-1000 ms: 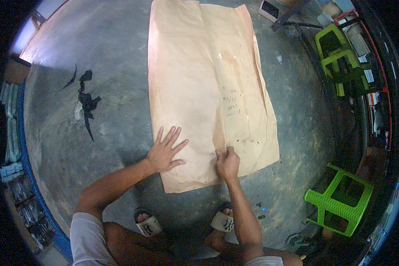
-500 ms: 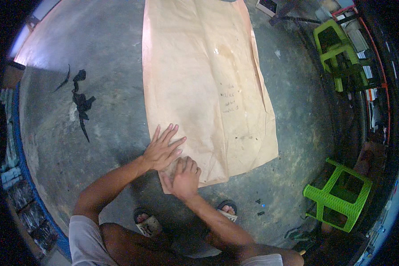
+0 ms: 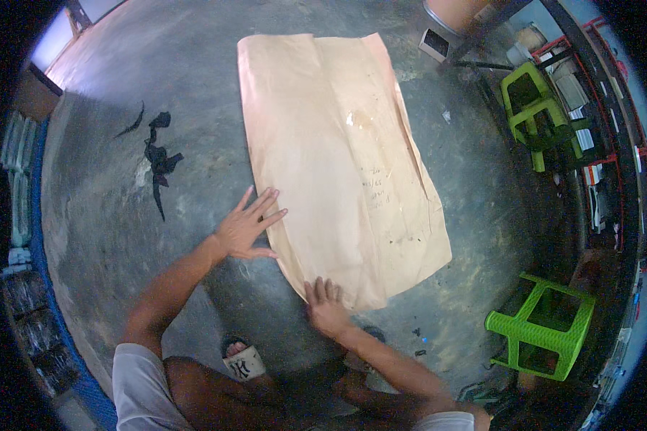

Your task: The person cuts a small cardboard piece with a utility knife, then uses a tape dispenser to apply tape to a plastic-wrapped package labeled 'N2 COLLECTION'. The person then moves to the floor and folds a large sheet of brown paper.

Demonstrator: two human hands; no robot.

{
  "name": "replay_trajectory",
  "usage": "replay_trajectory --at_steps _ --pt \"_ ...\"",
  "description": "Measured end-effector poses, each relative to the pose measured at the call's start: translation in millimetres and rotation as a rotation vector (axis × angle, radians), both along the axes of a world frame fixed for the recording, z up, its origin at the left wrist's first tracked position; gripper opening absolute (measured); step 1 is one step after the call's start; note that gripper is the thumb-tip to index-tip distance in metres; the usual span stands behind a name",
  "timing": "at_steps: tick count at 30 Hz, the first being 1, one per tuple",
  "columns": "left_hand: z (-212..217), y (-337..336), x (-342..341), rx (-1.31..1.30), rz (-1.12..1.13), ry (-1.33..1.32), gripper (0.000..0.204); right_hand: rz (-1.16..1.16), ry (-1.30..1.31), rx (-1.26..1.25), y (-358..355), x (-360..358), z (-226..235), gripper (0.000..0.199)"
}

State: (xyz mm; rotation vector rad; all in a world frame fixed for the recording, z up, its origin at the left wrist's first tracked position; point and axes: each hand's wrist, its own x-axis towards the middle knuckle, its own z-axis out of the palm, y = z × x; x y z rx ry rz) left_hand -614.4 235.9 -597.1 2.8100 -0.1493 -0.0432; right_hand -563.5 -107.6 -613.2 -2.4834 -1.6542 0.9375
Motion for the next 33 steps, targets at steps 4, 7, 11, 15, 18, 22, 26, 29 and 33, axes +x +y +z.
replay_trajectory --at_steps 4,7,11,15,18,22,26,29,33 --pt "-7 11 -16 0.087 0.059 0.024 0.099 0.447 -0.306 -0.149 -87 46 28 0.07" --pt "-5 10 -23 0.114 0.137 0.054 0.098 0.511 -0.323 -0.163 -103 89 67 0.07" --pt "19 10 -2 0.126 0.161 0.097 0.095 0.606 -0.416 -0.107 -115 109 85 0.064" --pt "32 23 29 0.341 0.233 0.221 0.105 0.608 -0.431 -0.087 -130 115 92 0.061" --pt "9 31 35 0.353 0.319 0.203 0.105 0.581 -0.409 -0.049 -159 123 100 0.059" --pt "-11 32 37 0.381 0.341 0.114 0.102 0.554 -0.311 -0.086 -215 120 124 0.059" --pt "-39 56 20 0.438 0.243 -0.078 0.06 0.421 -0.391 -0.107 -254 108 127 0.06" --pt "-44 59 0 0.315 0.199 -0.138 0.035 0.072 -0.425 -0.128 -273 108 109 0.06" --pt "-28 27 -65 0.243 0.032 0.117 0.028 -0.165 -0.289 -0.214 -301 102 106 0.06"
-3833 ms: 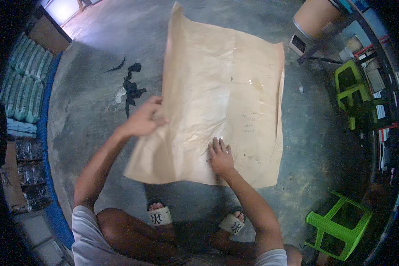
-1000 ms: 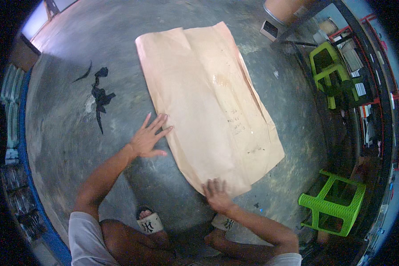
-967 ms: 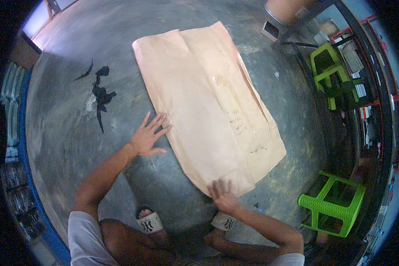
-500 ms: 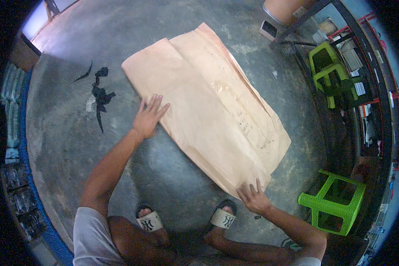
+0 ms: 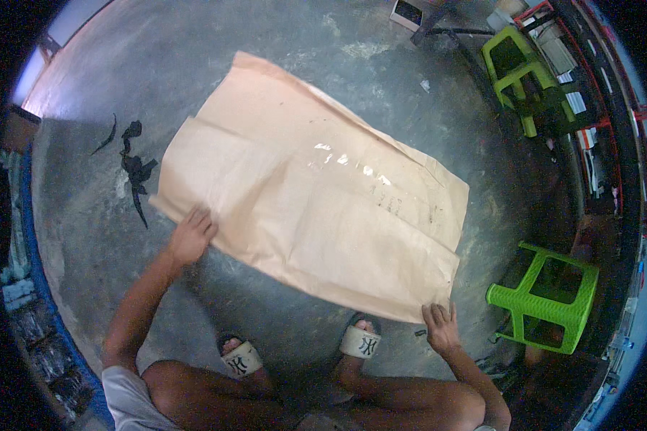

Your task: The person cuts a small cardboard piece with a utility knife, then uses a tape dispenser to apply tape to a plastic-wrapped package labeled 'N2 COLLECTION'. The person then moves to the floor and folds a large sheet of brown paper.

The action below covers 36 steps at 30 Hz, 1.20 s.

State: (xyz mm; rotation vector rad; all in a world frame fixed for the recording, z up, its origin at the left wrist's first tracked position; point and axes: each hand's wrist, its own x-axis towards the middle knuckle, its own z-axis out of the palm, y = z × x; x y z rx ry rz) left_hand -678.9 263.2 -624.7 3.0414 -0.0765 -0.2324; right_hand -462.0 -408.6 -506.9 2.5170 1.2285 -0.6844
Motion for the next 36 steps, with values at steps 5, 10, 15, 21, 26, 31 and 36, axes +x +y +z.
replay_trajectory --at_steps 5,10,15,21,26,31,36 --pt "54 -39 -77 -0.111 -0.087 0.095 0.028 -0.041 0.104 -0.04 -18 -35 2 0.068" --pt "81 -88 -130 -0.167 -0.091 0.313 0.033 -0.053 0.074 -0.008 13 -62 -12 0.08" --pt "129 -99 -128 -0.33 0.033 0.419 0.043 -0.01 0.23 0.094 3 -34 -6 0.059" --pt "234 -20 -51 -0.6 0.274 0.69 0.029 -0.218 0.716 0.051 87 71 90 0.035" --pt "208 43 52 -0.614 0.345 0.282 0.044 -0.29 0.522 0.004 144 173 133 0.033" --pt "162 72 123 -0.303 0.382 0.037 0.06 -0.237 0.272 0.157 193 259 78 0.037" --pt "71 91 111 -0.13 0.41 0.085 0.072 -0.294 0.152 0.033 245 284 -13 0.06"
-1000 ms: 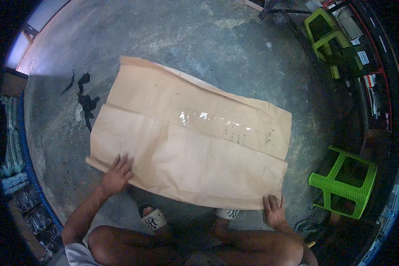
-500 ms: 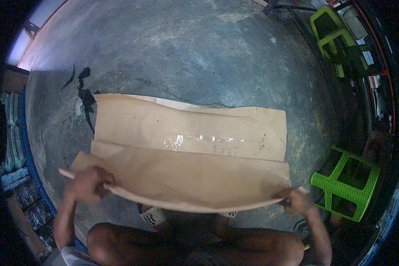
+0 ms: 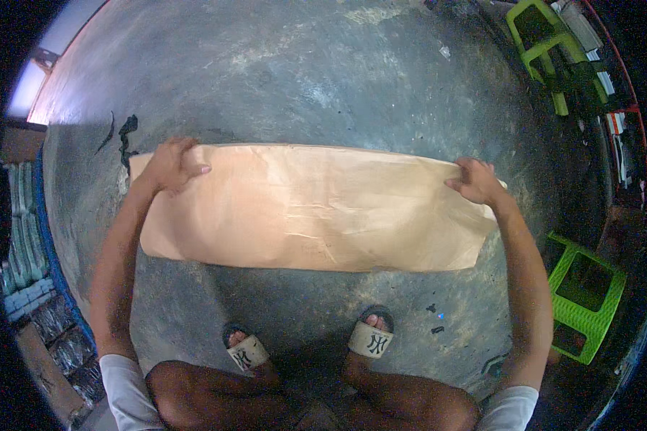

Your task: The person cuts a small cardboard piece with a utility knife, then uses a tape dispenser to apply tape to a plastic-wrapped package labeled 'N2 COLLECTION'. The person then moves to the floor and folds a large sheet of brown paper.

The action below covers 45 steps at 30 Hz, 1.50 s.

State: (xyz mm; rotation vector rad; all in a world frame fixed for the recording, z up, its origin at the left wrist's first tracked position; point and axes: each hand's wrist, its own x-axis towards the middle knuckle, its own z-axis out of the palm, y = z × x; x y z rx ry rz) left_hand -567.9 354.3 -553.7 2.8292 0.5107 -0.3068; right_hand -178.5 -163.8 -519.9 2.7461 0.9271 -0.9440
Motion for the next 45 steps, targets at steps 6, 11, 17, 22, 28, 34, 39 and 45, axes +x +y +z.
replay_trajectory --at_steps 6,11,17,22,28,34,39,45 --pt "-41 -30 -7 -0.08 0.018 0.11 0.083 0.112 0.024 0.006 -17 -7 -57 0.087" --pt "-25 -19 -24 -0.386 0.017 0.641 0.085 0.1 0.336 -0.201 7 -22 -40 0.076" --pt "-16 -52 -83 -0.606 0.113 0.911 0.068 0.188 0.478 -0.102 -25 -58 -42 0.058" --pt "-8 -44 -102 -0.586 0.078 0.974 0.057 0.127 0.479 -0.201 -16 -58 -12 0.042" --pt "110 -54 -113 -0.219 0.124 0.18 0.022 0.277 -0.138 0.238 -27 -76 108 0.014" --pt "143 -115 -181 0.244 0.073 -0.259 0.049 0.32 -0.607 0.584 -52 -130 128 0.041" --pt "25 -149 -233 0.206 0.058 -0.153 0.069 0.395 -0.579 0.454 -107 -163 2 0.056" --pt "9 -190 -222 -0.024 0.061 0.152 0.078 0.395 -0.284 0.3 -100 -219 -23 0.074"
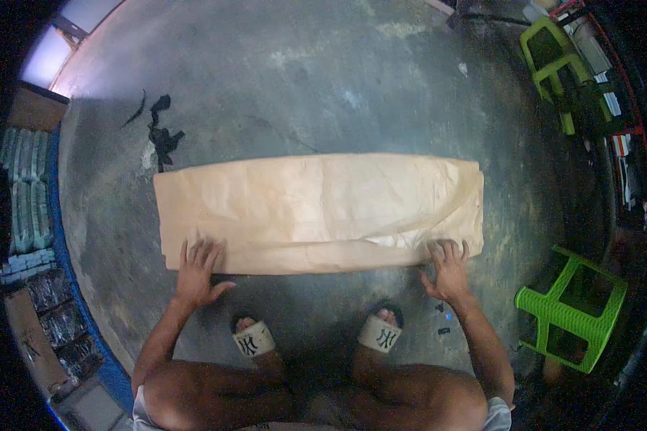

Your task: The person cuts a small cardboard piece with a utility knife, then uses a tape dispenser to apply tape to a plastic-wrapped package labeled 'N2 COLLECTION'. The person then moves to the floor and folds a large sheet of brown paper.

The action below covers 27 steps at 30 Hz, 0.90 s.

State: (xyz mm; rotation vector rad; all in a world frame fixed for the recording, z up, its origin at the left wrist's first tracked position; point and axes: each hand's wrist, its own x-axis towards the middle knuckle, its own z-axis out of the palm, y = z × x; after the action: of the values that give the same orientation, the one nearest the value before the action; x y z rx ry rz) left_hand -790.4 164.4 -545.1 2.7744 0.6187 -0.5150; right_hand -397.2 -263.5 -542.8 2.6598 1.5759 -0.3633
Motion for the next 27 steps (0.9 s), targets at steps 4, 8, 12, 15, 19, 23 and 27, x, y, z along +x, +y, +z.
replay_trajectory --at_steps 4,8,12,15,19,23,27 --pt "-19 -21 51 -0.154 -0.039 -0.36 0.087 -0.008 0.085 0.333 71 -43 -14 0.073" --pt "-47 -89 140 -0.116 -0.339 -0.371 0.097 0.075 0.171 0.171 107 -74 -53 0.062" --pt "-73 -113 138 -0.237 -0.31 -0.123 0.104 -0.076 0.215 0.222 86 -57 -66 0.067" --pt "-76 -113 138 -0.215 -0.325 -0.103 0.109 -0.597 -0.215 0.507 16 12 -77 0.08" --pt "-79 -123 140 -0.239 -0.348 -0.116 0.112 -1.405 0.063 0.257 -83 91 -59 0.104" --pt "-80 -115 135 -0.193 -0.357 -0.119 0.116 -1.4 0.888 0.699 -85 79 -62 0.08" --pt "-76 -126 134 -0.185 -0.302 -0.086 0.122 -1.38 1.04 0.941 -77 81 -16 0.054"
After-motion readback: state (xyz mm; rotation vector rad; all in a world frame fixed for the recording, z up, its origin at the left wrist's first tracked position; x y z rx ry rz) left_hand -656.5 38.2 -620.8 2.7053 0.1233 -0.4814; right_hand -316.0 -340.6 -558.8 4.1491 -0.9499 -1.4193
